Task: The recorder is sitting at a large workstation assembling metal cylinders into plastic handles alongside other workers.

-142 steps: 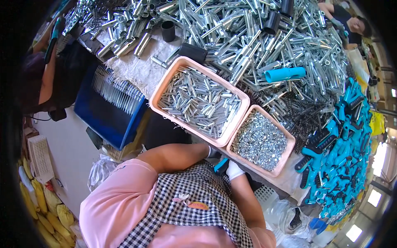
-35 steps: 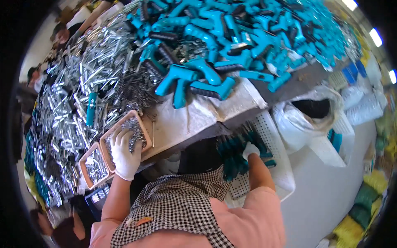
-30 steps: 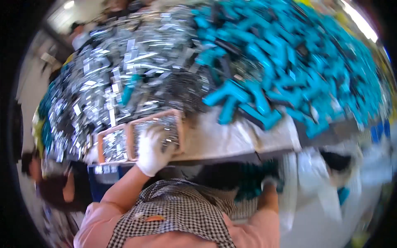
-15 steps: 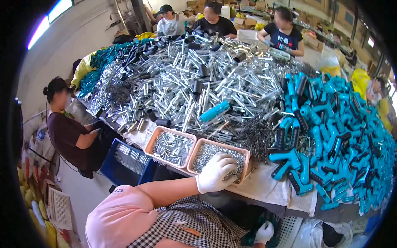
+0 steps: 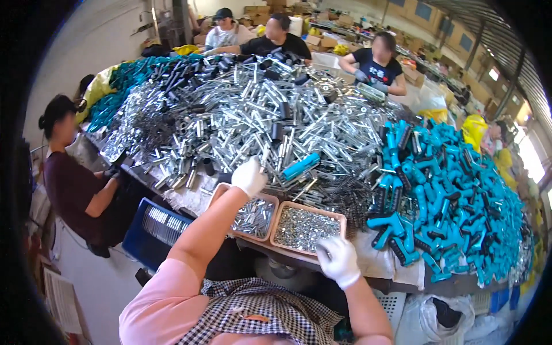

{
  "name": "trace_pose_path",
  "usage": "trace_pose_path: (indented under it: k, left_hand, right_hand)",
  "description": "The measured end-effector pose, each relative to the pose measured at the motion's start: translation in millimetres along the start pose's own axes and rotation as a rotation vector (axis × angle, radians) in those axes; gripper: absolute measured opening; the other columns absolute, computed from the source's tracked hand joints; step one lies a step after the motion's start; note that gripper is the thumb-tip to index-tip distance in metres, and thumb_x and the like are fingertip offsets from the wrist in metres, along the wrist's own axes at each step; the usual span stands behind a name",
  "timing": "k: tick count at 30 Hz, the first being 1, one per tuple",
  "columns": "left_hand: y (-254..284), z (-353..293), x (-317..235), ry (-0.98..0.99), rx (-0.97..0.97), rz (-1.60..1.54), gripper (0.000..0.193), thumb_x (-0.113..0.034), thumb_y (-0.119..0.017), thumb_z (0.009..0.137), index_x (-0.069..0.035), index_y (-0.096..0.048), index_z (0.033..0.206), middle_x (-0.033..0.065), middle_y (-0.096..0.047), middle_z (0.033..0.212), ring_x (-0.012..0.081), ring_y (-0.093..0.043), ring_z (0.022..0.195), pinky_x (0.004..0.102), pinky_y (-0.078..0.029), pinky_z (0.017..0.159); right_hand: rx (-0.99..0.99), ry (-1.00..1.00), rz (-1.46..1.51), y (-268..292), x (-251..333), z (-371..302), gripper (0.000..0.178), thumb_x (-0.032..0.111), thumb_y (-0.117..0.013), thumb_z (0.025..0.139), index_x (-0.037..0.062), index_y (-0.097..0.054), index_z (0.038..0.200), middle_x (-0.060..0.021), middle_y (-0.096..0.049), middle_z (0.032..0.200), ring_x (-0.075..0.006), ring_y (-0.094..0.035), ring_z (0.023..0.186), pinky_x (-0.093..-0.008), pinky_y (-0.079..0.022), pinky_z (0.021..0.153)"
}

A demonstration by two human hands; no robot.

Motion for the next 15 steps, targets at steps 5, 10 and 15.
trace_pose_path:
  k: [5,10,15]
  left_hand:
    - [9.1,-31.4,37.8,0.02,-0.134,-0.97,0.035,-0.018,-0.065,0.084,0.004,-0.058,0.11,0.0094,-0.063,0.077,0.0171,-0.06,0.066,0.0317,-0.05,0.063]
    - [7.4,-100.1,13.9,-0.056,-0.077,-0.933,0.028,-0.016,-0.07,0.086,0.0,-0.055,0.104,0.0102,-0.064,0.082,0.0205,-0.063,0.071,0.0341,-0.051,0.067]
    - [0.4,-121.2,7.1,-0.132,-0.138,-0.779,0.028,-0.017,-0.074,0.086,-0.001,-0.058,0.102,0.0123,-0.066,0.082,0.0242,-0.067,0.072,0.0352,-0.052,0.067]
  right_hand:
    - [0.321,-0.32,-0.334,-23.6,-39.4,94.1,0.031,0.029,-0.066,0.082,0.0066,-0.069,0.104,-0.0184,-0.068,0.098,-0.0357,-0.066,0.091,-0.0461,-0.052,0.084]
    - [0.323,-0.381,-0.546,-43.8,-108.6,165.7,0.033,0.033,-0.056,0.09,0.0063,-0.069,0.104,-0.0186,-0.069,0.097,-0.0375,-0.067,0.092,-0.0485,-0.052,0.084]
    - [0.426,-0.739,-0.668,-93.5,-151.4,209.7,0.029,0.023,-0.053,0.088,0.0088,-0.077,0.099,-0.0186,-0.072,0.107,-0.0336,-0.07,0.101,-0.0442,-0.056,0.084]
Point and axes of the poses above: each hand's wrist, its own z-axis towards the middle knuckle, its own y-axis out of the back of the hand, x = y × z, the point moved 2 cm from there along z, towards the middle knuckle
